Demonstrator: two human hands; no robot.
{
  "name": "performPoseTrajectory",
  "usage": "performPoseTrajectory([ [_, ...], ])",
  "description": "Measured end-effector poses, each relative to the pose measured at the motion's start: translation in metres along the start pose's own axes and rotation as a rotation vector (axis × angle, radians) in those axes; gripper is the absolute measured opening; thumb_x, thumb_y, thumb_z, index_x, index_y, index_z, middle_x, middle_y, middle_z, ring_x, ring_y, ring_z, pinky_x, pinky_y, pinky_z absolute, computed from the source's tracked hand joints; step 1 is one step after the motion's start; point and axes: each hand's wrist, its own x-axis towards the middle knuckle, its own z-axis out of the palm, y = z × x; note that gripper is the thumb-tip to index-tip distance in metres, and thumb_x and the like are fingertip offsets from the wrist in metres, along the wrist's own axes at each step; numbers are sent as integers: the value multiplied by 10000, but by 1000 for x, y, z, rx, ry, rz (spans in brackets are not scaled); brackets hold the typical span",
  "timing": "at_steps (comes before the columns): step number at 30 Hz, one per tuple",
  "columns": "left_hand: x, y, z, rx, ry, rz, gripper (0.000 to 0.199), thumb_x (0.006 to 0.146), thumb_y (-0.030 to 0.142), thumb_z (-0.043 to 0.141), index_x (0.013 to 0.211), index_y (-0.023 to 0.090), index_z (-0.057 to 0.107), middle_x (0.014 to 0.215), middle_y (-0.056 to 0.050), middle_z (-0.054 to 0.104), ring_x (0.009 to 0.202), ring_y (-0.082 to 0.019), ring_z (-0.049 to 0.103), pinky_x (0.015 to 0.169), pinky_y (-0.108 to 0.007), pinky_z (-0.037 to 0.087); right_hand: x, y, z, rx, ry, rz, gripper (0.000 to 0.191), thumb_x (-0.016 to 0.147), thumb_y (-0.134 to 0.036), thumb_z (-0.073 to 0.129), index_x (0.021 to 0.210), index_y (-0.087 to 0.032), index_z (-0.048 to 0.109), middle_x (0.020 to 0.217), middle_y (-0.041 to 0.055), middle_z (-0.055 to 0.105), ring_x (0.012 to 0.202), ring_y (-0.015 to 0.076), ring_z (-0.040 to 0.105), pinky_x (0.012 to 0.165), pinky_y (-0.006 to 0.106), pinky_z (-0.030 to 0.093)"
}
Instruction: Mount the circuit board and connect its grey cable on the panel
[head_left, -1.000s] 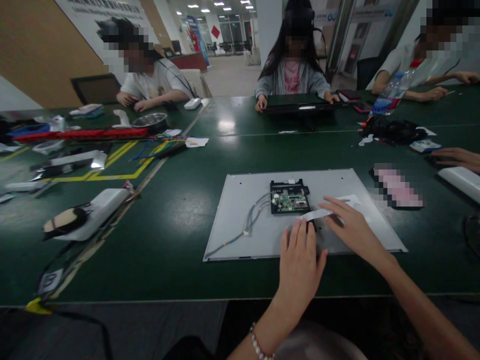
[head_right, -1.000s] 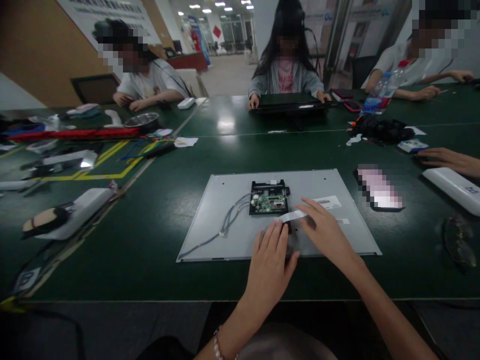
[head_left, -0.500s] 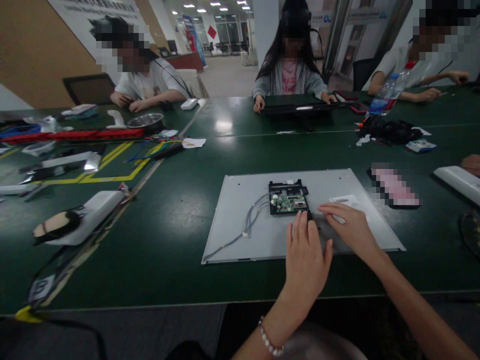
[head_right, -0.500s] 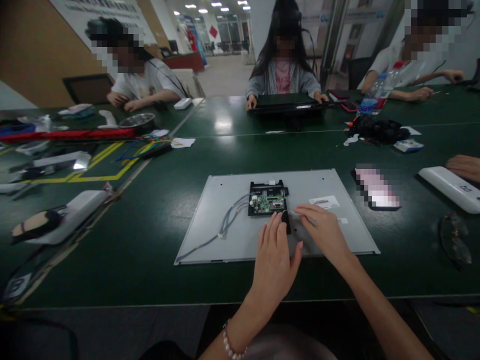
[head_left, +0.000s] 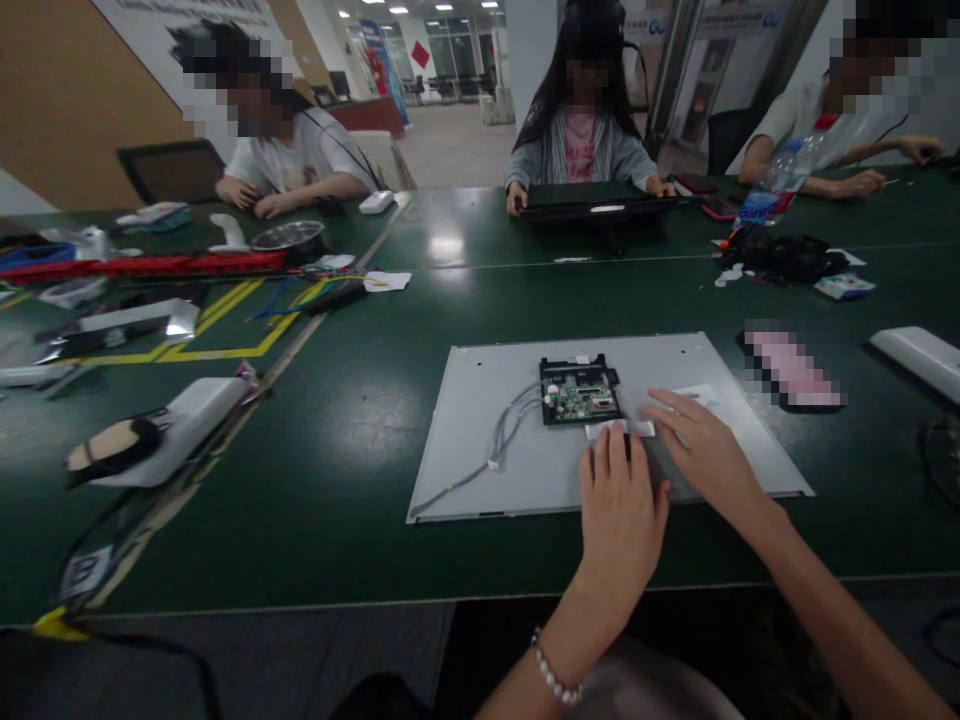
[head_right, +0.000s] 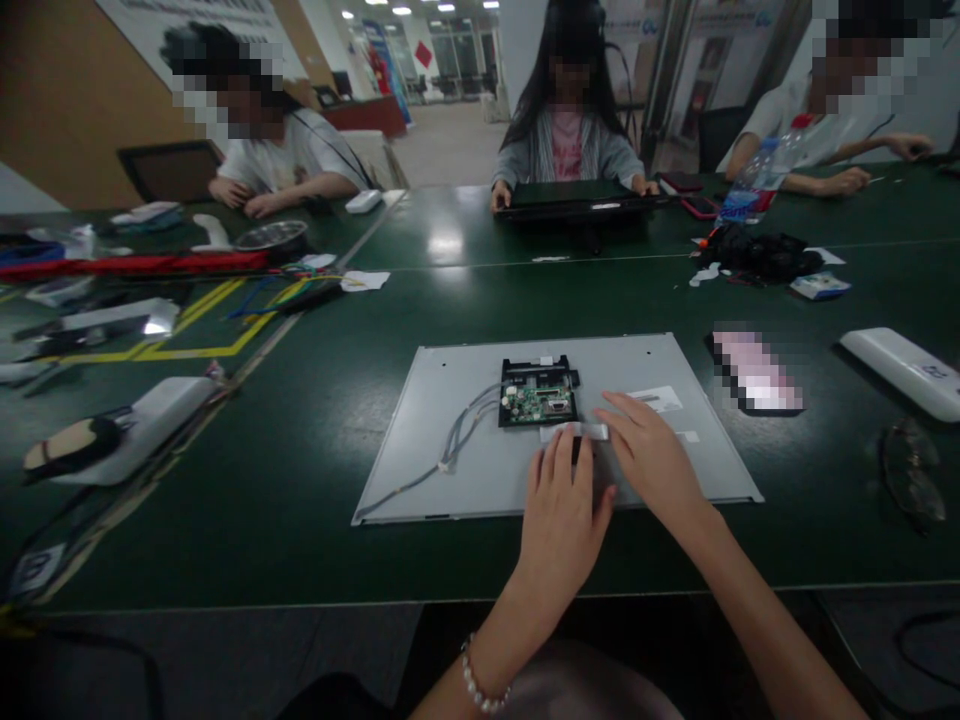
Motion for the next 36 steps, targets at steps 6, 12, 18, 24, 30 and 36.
performPoseTrajectory([
  [6, -3, 1, -2, 7, -12, 17, 534, 932, 239, 487, 1436, 82, 403, 1512, -184, 388, 1396, -309, 368, 1120, -508, 360, -24, -28, 1, 66, 7, 21, 413, 959, -178, 373, 1309, -184, 592, 1385, 104, 584, 1308, 235, 516, 1113, 473, 416],
  [12, -3, 1, 0, 34, -15, 13, 524, 913, 182, 468, 1426, 83, 423, 1519, -183, 379, 1382, -301, 389, 1119, -519, 359, -31, -38, 10, 108, -58, 142, 414, 987, -253, 366, 1348, -178, 554, 1485, 121, 476, 1375, 255, 435, 1122, 508, 394],
  [18, -2, 1, -1, 31, 12, 4, 502, 915, 178, 455, 1405, 70, 456, 1484, -179, 429, 1372, -325, 387, 1106, -535, 371, -29, -39, 8, 17, 12, 74, 401, 983, -240, 376, 1319, -162, 581, 1561, 113, 359, 1470, 281, 239, 1149, 560, 327],
  [24, -2, 0, 2, 20, 16, 3, 507, 906, 146, 436, 1406, 67, 458, 1491, -172, 423, 1397, -322, 350, 1113, -527, 371, -32, -43, 9, 55, -1, 37, 439, 986, -238, 365, 1394, -185, 520, 1493, 96, 471, 1437, 257, 327, 1138, 540, 361],
  [30, -2, -1, 4, 1, 25, 17, 519, 900, 129, 420, 1413, 54, 438, 1473, -184, 440, 1383, -300, 377, 1113, -498, 383, -34, -41, 9, 25, -61, 17, 459, 994, -237, 348, 1430, -175, 478, 1488, 84, 480, 1448, 251, 304, 1148, 535, 340],
  [36, -2, 0, 1, -20, 14, 7, 539, 887, 118, 428, 1422, 51, 416, 1472, -200, 430, 1371, -290, 397, 1103, -486, 394, -36, -41, 12, 35, -121, 41, 476, 1007, -256, 319, 1463, -181, 432, 1438, 93, 537, 1394, 235, 408, 1156, 537, 318],
])
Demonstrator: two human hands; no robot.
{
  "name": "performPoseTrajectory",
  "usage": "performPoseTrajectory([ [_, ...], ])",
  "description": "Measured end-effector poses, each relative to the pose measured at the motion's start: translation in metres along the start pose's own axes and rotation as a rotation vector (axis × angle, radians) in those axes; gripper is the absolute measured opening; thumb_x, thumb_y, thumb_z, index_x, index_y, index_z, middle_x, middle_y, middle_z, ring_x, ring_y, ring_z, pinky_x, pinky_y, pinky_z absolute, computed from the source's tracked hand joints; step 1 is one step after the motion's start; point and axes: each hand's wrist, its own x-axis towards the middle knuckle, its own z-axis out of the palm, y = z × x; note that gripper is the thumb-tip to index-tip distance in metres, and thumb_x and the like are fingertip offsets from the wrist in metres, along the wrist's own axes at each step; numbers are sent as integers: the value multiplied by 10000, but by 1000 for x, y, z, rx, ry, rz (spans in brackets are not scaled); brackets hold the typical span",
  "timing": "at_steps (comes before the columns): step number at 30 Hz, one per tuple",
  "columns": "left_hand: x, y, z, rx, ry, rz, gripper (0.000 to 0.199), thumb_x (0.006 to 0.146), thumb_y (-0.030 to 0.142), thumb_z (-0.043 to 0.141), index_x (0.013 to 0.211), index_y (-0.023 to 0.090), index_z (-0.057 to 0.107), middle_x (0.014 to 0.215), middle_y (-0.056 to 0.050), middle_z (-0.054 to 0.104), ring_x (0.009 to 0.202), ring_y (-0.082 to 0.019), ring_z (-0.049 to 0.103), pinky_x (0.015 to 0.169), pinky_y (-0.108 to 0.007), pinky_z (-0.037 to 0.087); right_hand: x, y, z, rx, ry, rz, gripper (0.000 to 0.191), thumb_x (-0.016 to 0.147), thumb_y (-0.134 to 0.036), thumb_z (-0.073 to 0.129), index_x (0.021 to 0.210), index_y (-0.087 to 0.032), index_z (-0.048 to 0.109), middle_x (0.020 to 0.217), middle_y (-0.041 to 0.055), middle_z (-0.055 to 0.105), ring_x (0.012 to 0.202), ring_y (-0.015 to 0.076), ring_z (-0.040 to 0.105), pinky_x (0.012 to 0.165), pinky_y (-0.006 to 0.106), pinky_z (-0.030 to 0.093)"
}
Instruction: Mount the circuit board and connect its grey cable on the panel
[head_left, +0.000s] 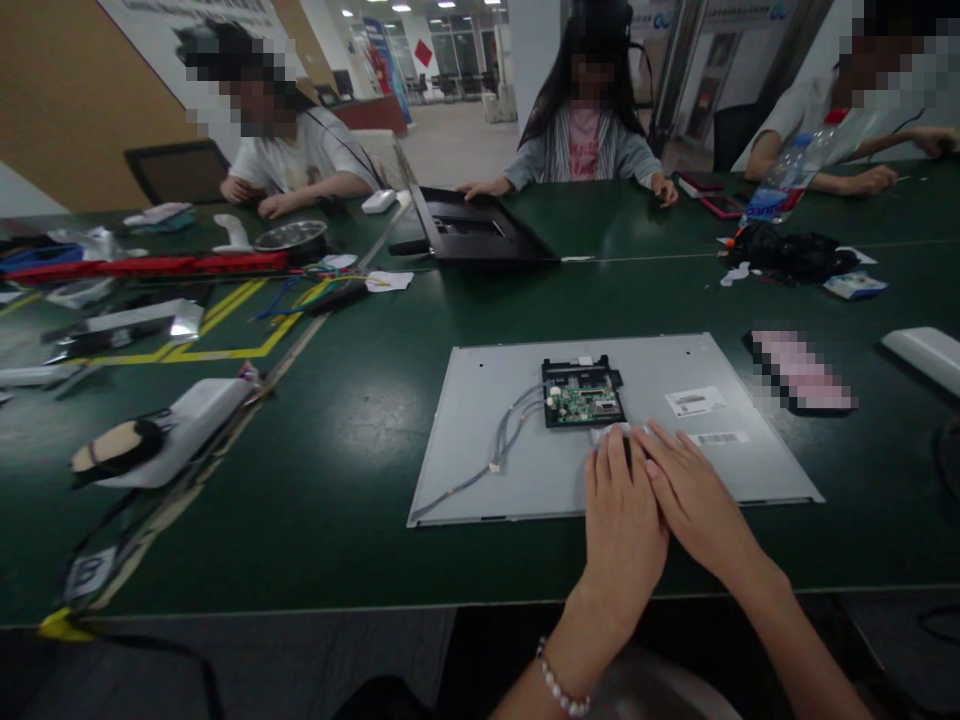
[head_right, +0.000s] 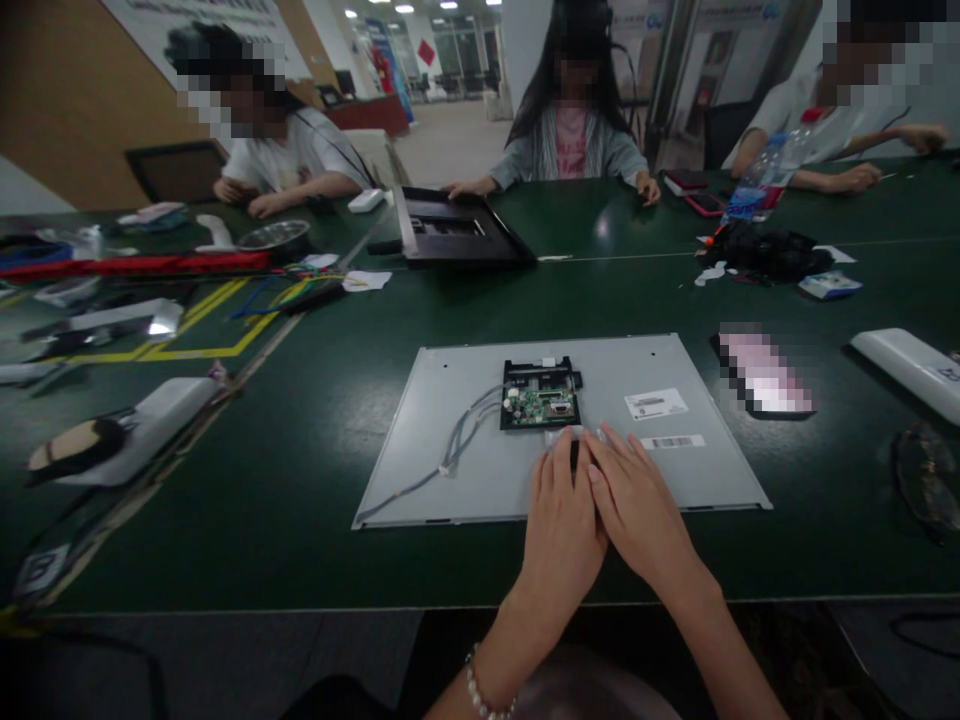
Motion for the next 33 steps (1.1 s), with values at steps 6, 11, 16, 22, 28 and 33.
performPoseTrajectory([
  [6, -2, -1, 1, -1, -17, -34, 565, 875, 163, 475, 1431, 85, 414, 1485, -202, 410, 1379, -311, 381, 1103, -550, 361, -2, 1, 2, 20, 2, 43, 473, 1011, -290, 327, 1461, -198, 440, 1449, 105, 524, 1367, 242, 448, 1137, 521, 358],
  [11, -2, 1, -2, 17, -27, -53, 560, 897, 206, 488, 1442, 104, 415, 1491, -190, 409, 1374, -319, 385, 1112, -558, 346, -3, 0, 3, 44, 14, 99, 462, 1009, -329, 334, 1418, -183, 492, 1454, 117, 516, 1347, 254, 471, 1127, 511, 375],
  [16, -4, 1, -3, 42, -11, -67, 547, 928, 273, 486, 1451, 131, 415, 1503, -183, 398, 1399, -329, 352, 1127, -562, 329, -2, 0, -5, 131, 15, 165, 462, 1001, -388, 361, 1392, -199, 518, 1457, 98, 517, 1365, 246, 448, 1142, 487, 356],
  [22, -5, 4, -6, 92, 9, -55, 569, 948, 346, 476, 1476, 158, 376, 1562, -172, 304, 1465, -346, 217, 1122, -625, 297, -10, 42, -42, 51, 250, 352, 488, 976, -431, 382, 1367, -185, 538, 1415, 112, 557, 1318, 270, 503, 1109, 466, 393],
  [28, -5, 3, -12, 64, 13, -32, 585, 938, 305, 495, 1486, 157, 354, 1571, -177, 281, 1466, -369, 199, 1106, -663, 296, -25, 98, -64, -103, 217, 524, 559, 927, -478, 420, 1346, -133, 556, 1364, 168, 586, 1244, 336, 557, 1047, 513, 431],
  [33, -7, 1, -14, 24, 59, -6, 551, 933, 268, 493, 1463, 163, 384, 1561, -173, 298, 1458, -376, 218, 1099, -677, 296, -30, 99, -54, -34, 158, 543, 566, 917, -518, 428, 1362, -190, 547, 1334, 127, 616, 1168, 333, 610, 998, 502, 464],
])
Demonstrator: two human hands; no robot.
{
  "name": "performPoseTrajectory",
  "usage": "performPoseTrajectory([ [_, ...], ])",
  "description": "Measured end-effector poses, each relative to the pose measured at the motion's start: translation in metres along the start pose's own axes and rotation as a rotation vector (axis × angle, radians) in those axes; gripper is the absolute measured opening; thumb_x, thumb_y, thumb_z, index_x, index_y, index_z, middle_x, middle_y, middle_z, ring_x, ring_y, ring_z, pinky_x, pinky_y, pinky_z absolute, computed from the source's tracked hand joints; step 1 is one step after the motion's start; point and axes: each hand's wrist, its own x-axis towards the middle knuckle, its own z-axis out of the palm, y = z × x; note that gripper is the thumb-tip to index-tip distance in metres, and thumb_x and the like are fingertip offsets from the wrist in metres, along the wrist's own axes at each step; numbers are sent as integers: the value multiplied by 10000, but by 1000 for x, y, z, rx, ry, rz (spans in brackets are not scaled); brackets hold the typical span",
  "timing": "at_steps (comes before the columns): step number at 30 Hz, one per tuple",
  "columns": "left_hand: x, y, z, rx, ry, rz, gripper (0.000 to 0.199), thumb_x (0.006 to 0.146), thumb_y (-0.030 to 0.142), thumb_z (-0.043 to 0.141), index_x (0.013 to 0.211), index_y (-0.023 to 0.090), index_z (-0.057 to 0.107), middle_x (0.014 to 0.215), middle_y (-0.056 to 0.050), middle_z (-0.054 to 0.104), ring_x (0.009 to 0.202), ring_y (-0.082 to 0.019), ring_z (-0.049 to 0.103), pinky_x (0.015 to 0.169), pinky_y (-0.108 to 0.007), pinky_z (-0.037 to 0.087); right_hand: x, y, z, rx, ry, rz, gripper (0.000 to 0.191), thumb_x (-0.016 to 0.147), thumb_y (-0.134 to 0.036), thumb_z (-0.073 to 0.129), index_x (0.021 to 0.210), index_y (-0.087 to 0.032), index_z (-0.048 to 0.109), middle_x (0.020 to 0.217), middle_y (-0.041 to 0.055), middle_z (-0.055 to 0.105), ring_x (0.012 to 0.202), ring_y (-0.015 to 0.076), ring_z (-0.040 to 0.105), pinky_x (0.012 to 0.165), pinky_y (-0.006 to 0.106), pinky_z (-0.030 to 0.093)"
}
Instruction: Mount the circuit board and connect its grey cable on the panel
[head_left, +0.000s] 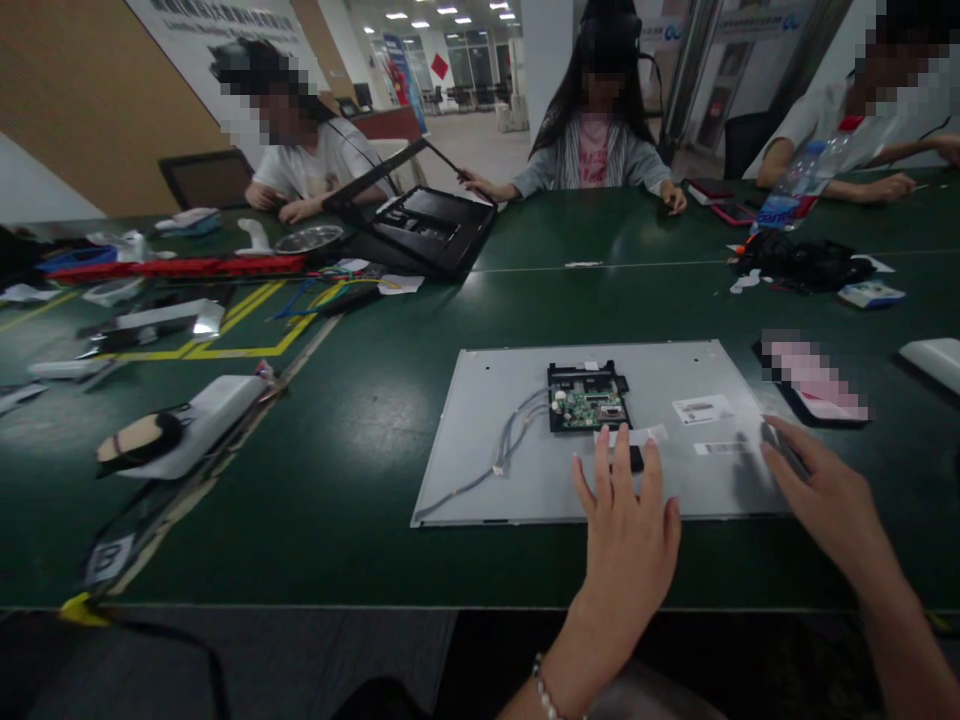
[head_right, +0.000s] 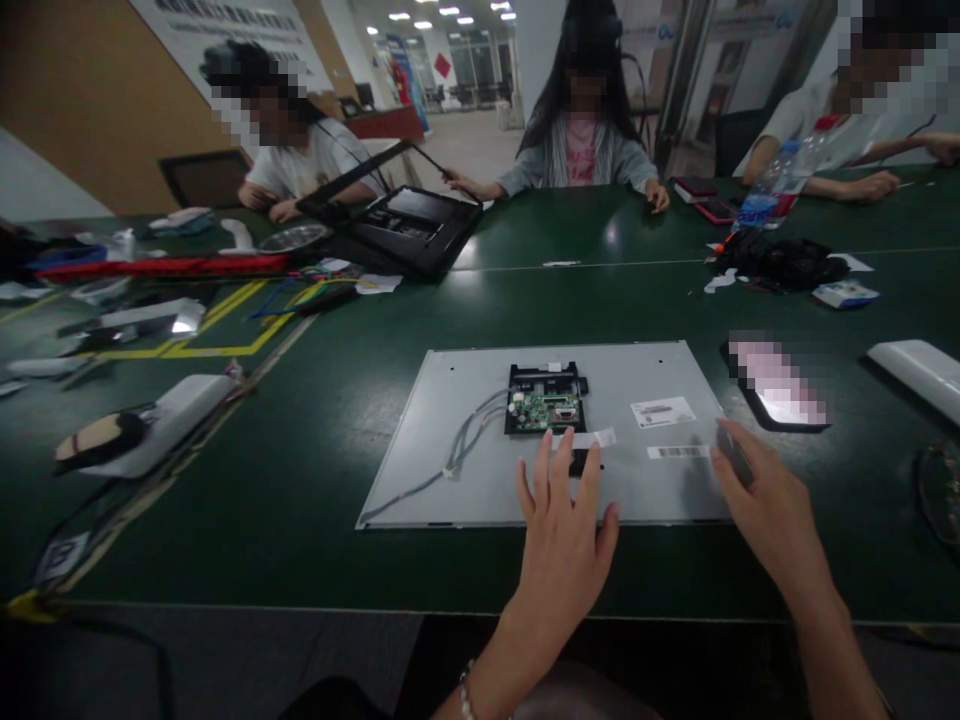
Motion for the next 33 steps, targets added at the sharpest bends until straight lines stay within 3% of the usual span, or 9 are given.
performPoseTrajectory([
  [6, -2, 0, -4, -51, 70, 32, 499, 926, 222, 482, 1420, 171, 432, 1541, -155, 340, 1463, -368, 201, 1108, -674, 281, -4, -20, 4, 0, -13, 16, 578, 907, -536, 460, 1394, -230, 519, 1357, 127, 599, 1141, 346, 623, 962, 525, 481],
  [11, -5, 0, -3, -87, 123, 32, 503, 908, 188, 502, 1407, 184, 441, 1528, -147, 365, 1468, -354, 194, 1125, -652, 259, -5, -27, 19, 17, -91, -253, 558, 911, -511, 467, 1352, -175, 531, 1380, 143, 572, 1260, 337, 535, 1055, 534, 420],
  [16, -7, -1, -3, -122, 143, 31, 505, 909, 170, 497, 1409, 181, 432, 1534, -138, 353, 1475, -343, 174, 1133, -644, 256, -11, -32, 29, -68, -216, -515, 523, 899, -453, 513, 1369, -224, 516, 1455, 92, 512, 1359, 333, 429, 1102, 562, 368],
  [23, -8, -2, -6, -164, 127, 12, 487, 903, 138, 458, 1388, 176, 445, 1525, -132, 364, 1475, -328, 181, 1126, -630, 298, -16, -62, 36, -165, -365, -718, 634, 846, -294, 557, 1467, -303, 429, 1605, 20, 286, 1466, 373, 201, 1132, 588, 307],
  [27, -8, -3, -6, -187, 131, -5, 513, 896, 132, 452, 1405, 189, 428, 1530, -119, 361, 1472, -315, 198, 1125, -622, 324, -16, -81, 46, -186, -376, -763, 723, 824, -205, 539, 1513, -321, 353, 1595, 38, 310, 1455, 388, 223, 1129, 609, 290],
  [30, -8, -3, -7, -217, 126, -25, 513, 901, 141, 453, 1409, 203, 430, 1532, -111, 363, 1470, -305, 213, 1129, -605, 341, -14, -91, 52, -216, -344, -765, 682, 851, -223, 527, 1503, -345, 369, 1563, 63, 371, 1433, 413, 266, 1102, 670, 268],
  [33, -8, -5, -10, -249, 128, -42, 514, 903, 140, 450, 1412, 212, 429, 1516, -113, 389, 1465, -296, 236, 1120, -596, 364, -7, -100, 55, -222, -308, -806, 631, 878, -282, 532, 1493, -321, 396, 1554, 116, 376, 1456, 414, 202, 1096, 705, 211],
])
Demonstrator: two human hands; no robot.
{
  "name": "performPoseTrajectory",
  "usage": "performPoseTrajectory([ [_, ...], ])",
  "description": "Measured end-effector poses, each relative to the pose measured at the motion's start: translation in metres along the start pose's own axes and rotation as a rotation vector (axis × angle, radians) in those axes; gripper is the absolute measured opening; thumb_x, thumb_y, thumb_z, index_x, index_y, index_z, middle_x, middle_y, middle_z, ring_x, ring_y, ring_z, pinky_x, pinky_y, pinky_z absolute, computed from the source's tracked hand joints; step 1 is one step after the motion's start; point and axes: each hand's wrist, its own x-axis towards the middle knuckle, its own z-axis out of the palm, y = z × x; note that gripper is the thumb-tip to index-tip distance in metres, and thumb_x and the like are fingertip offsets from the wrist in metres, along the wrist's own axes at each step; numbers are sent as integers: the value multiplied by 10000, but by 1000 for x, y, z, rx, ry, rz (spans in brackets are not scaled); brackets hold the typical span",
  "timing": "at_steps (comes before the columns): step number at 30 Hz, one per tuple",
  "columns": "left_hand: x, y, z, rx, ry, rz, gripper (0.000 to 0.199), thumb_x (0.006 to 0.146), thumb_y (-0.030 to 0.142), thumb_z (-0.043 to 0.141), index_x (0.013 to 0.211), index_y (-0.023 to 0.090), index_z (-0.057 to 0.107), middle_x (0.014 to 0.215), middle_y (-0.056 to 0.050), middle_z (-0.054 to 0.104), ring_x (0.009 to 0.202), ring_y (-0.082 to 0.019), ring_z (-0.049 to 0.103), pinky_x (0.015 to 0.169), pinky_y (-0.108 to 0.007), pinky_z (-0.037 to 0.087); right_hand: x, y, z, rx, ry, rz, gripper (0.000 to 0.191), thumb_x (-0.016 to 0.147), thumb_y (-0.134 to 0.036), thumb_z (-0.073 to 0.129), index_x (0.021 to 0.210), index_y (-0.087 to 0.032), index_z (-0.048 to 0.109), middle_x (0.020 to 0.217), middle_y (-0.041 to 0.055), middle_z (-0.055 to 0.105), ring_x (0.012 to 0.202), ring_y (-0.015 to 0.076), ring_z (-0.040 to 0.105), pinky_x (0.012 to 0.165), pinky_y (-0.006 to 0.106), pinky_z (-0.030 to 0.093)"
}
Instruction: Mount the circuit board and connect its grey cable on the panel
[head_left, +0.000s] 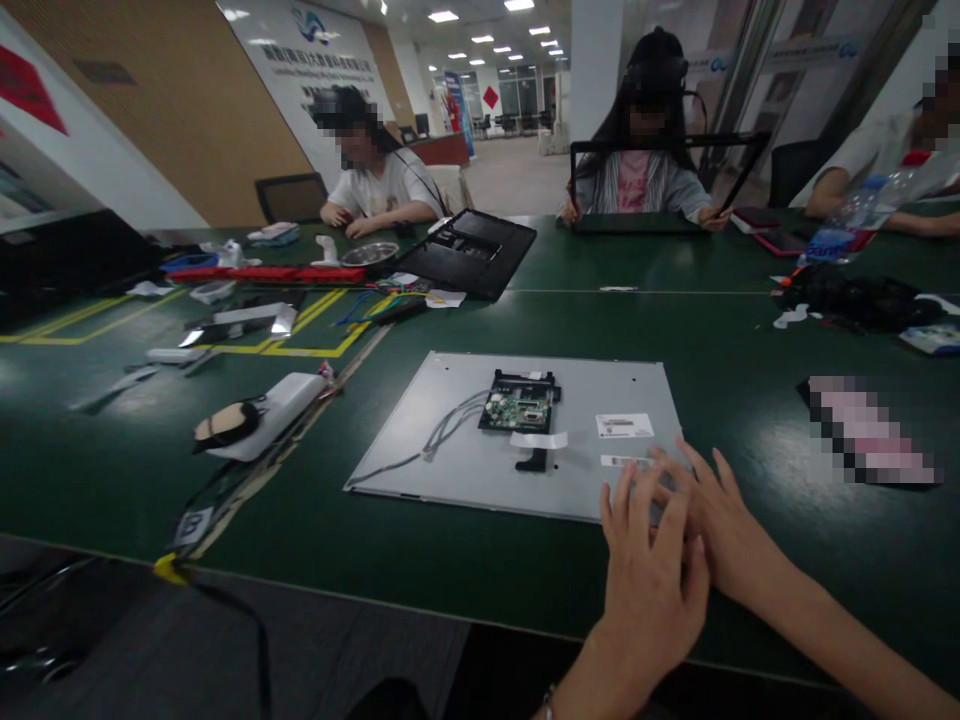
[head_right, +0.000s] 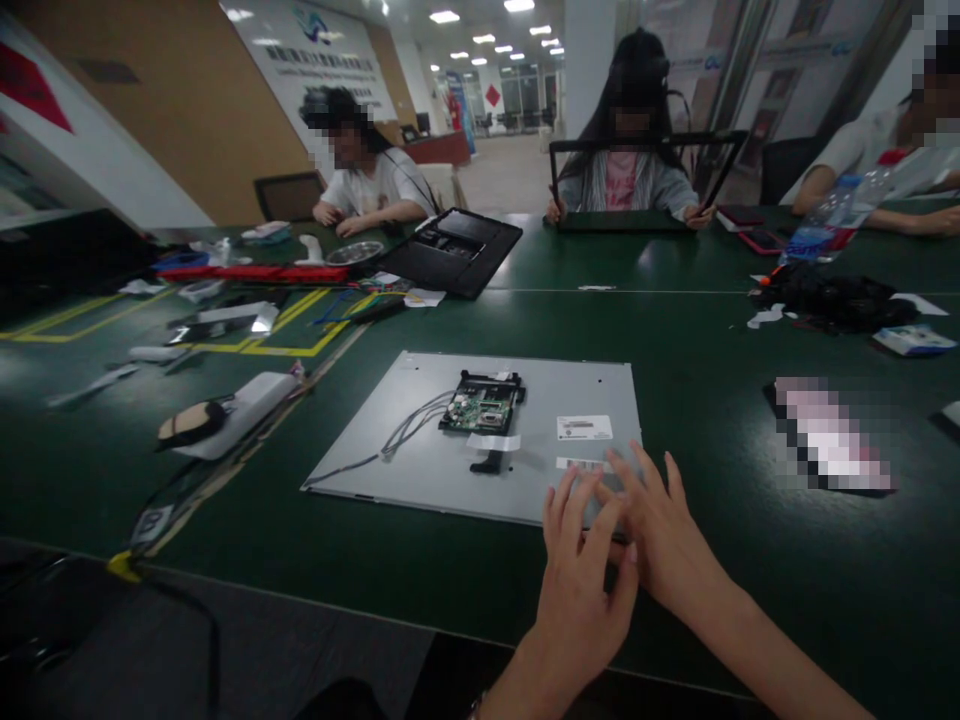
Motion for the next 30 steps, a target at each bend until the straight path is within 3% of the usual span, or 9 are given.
performPoseTrajectory([
  [5, -1, -4, -8, -26, -6, -16, 495, 884, 109, 471, 1368, 213, 469, 1507, -113, 401, 1465, -287, 242, 1119, -580, 377, 24, 6, -7, 72, -92, -145, 664, 879, -356, 567, 1508, -271, 372, 1619, 136, 214, 1484, 353, 141, 1144, 591, 219],
  [9, -5, -15, -19, -34, 6, -50, 490, 888, 90, 475, 1359, 224, 474, 1501, -112, 406, 1465, -282, 244, 1123, -569, 373, 39, 4, -7, 123, -170, -146, 681, 906, -404, 541, 1533, -274, 310, 1627, 132, 185, 1486, 316, 162, 1154, 559, 220],
  [19, -4, -73, -66, 77, 98, -142, 442, 934, 131, 480, 1363, 226, 439, 1467, -126, 437, 1431, -258, 325, 1132, -506, 374, 73, -15, 3, 182, -233, -122, 721, 923, -639, 420, 1545, -307, 265, 1644, 110, 111, 1498, 326, 63, 1168, 582, 126],
  [27, 37, -139, -113, 226, 71, -82, 401, 929, 210, 468, 1330, 197, 484, 1412, -129, 510, 1382, -267, 402, 1131, -504, 359, 93, -28, 6, 222, -264, -94, 746, 914, -659, 415, 1552, -317, 235, 1655, 75, 45, 1496, 346, 42, 1171, 586, 93],
  [30, 64, -162, -120, 294, -13, -75, 378, 934, 216, 444, 1303, 177, 512, 1401, -125, 531, 1367, -268, 420, 1126, -496, 353, 97, -31, 4, 237, -279, -99, 756, 915, -659, 415, 1557, -313, 217, 1656, 73, 36, 1496, 346, 26, 1174, 582, 82],
])
